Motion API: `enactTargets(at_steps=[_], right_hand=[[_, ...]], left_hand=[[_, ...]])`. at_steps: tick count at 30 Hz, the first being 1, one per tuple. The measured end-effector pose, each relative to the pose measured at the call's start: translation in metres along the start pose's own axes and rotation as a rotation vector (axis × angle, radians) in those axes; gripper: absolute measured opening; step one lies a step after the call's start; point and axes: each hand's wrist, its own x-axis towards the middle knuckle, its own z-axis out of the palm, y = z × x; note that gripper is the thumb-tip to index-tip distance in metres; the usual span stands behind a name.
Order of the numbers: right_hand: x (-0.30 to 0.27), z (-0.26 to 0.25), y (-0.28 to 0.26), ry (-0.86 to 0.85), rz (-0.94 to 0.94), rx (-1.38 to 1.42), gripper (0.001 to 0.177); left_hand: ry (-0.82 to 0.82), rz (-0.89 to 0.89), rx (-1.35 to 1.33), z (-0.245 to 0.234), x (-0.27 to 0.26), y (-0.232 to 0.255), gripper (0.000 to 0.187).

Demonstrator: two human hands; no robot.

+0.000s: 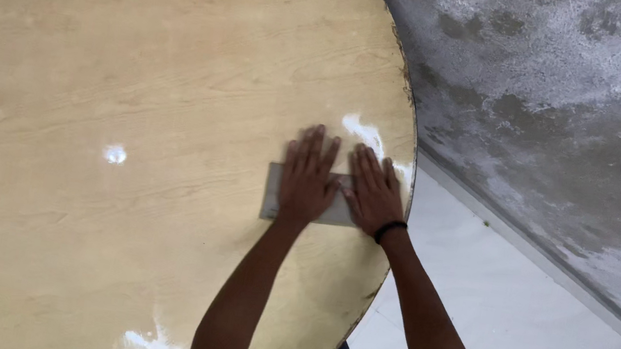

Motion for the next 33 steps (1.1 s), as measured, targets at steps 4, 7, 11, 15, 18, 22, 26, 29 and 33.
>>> enactTargets(at_steps=[4,7,11,15,18,22,26,29,33], right_hand=[[-0.103,0.013,0.001,0.06,0.157,-0.079,0.07],[-0.172,0.032,-0.037,-0.271,0.162,-0.144,0.07],[-0.203,0.056,-0.104,-0.186,-0.092,-0.002,0.067],[-0.173,0.051,-0.122,-0.195,-0.275,0.01,0.067],[-0.126,0.038,-0.122,-0.215,-0.336,0.024,0.067],[-0.058,0.023,-0.116,-0.158,-0.29,-0.006,0.067],[0.013,0.01,-0.103,-0.112,-0.277,-0.01,0.068],[0.072,0.005,-0.092,-0.088,-0.284,0.029,0.067],[0.134,-0.001,-0.094,-0.062,-0.265,-0.001,0.066]], left_hand=[[-0.158,0.173,-0.033,0.009,-0.047,0.064,0.07],[-0.26,0.207,0.03,0.012,-0.127,0.081,0.067],[-0.115,0.014,0.079,-0.003,-0.238,0.064,0.06],[-0.107,-0.243,0.02,-0.005,-0.263,0.044,0.065],[-0.141,-0.345,0.075,-0.012,-0.24,0.034,0.067],[-0.12,-0.368,0.099,-0.027,-0.172,-0.001,0.072],[-0.091,-0.387,0.084,-0.044,-0.099,-0.032,0.073],[-0.185,-0.477,0.151,-0.05,-0.047,-0.055,0.074],[-0.124,-0.503,0.168,-0.056,0.001,-0.089,0.072]])
